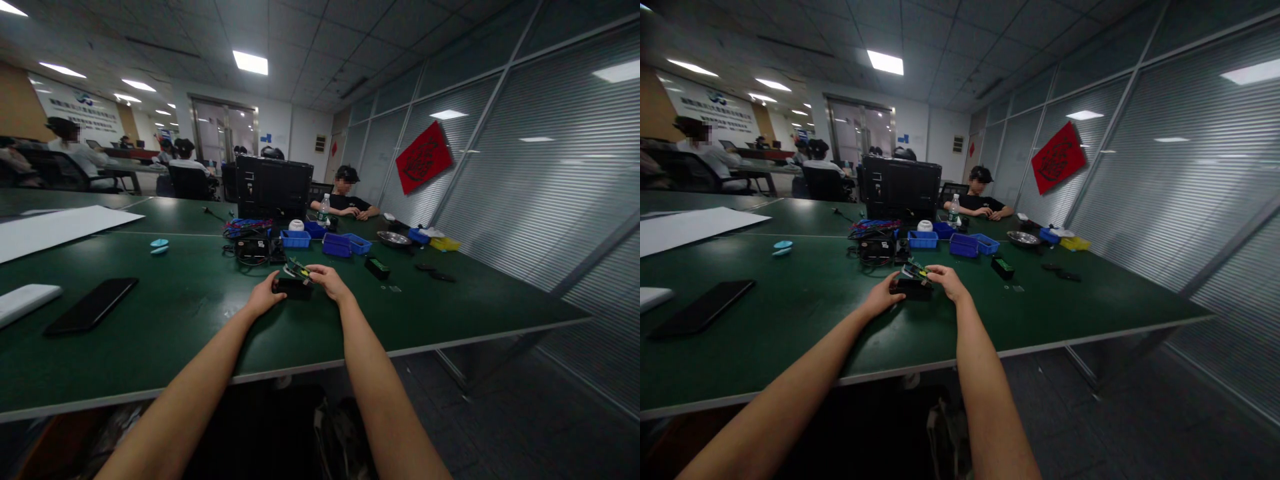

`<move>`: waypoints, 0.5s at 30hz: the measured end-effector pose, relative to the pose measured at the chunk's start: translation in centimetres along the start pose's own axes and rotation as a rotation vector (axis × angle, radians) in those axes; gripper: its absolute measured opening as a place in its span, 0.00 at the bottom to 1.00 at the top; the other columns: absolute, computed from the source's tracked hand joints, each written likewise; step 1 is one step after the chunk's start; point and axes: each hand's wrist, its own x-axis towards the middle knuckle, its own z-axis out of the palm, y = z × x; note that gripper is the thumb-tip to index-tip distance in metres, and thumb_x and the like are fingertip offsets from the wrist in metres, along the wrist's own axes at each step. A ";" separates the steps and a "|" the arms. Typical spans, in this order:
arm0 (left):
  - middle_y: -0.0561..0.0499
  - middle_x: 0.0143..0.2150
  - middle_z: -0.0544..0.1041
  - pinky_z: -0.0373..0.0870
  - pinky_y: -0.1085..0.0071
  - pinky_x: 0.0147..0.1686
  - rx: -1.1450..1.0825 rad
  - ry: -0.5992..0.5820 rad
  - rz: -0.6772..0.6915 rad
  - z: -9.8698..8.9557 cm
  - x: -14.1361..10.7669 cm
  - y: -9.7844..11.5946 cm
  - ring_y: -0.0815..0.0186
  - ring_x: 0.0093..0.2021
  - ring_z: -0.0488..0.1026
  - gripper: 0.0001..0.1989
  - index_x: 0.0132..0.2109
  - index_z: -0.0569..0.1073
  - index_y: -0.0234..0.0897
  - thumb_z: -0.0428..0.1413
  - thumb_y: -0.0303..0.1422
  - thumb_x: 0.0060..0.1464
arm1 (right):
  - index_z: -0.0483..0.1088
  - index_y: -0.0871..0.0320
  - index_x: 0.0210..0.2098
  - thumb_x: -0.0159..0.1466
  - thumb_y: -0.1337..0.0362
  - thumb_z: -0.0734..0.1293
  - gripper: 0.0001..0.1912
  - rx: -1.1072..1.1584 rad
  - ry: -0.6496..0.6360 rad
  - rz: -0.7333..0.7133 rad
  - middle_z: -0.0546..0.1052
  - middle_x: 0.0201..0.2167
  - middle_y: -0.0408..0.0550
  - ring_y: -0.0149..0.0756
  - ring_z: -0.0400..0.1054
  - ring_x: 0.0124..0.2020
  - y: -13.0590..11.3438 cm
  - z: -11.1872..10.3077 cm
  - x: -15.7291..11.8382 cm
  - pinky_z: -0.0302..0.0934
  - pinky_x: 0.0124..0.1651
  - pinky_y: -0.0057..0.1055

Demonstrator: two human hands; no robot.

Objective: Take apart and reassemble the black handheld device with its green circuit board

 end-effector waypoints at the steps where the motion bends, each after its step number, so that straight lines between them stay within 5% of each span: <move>1: 0.48 0.46 0.73 0.64 0.71 0.45 -0.003 -0.002 0.004 0.0 0.0 0.0 0.64 0.44 0.71 0.39 0.60 0.54 0.37 0.59 0.35 0.40 | 0.73 0.59 0.37 0.44 0.61 0.72 0.21 -0.019 -0.015 -0.002 0.75 0.35 0.47 0.35 0.67 0.35 -0.1 0.1 -0.1 0.58 0.42 0.33; 15: 0.50 0.47 0.73 0.64 0.72 0.45 0.018 -0.001 0.004 0.3 0.3 -0.6 0.64 0.45 0.70 0.39 0.61 0.53 0.41 0.58 0.36 0.41 | 0.72 0.59 0.38 0.43 0.63 0.72 0.21 -0.208 -0.033 0.032 0.73 0.29 0.43 0.32 0.65 0.31 0.0 0.6 -0.1 0.58 0.40 0.32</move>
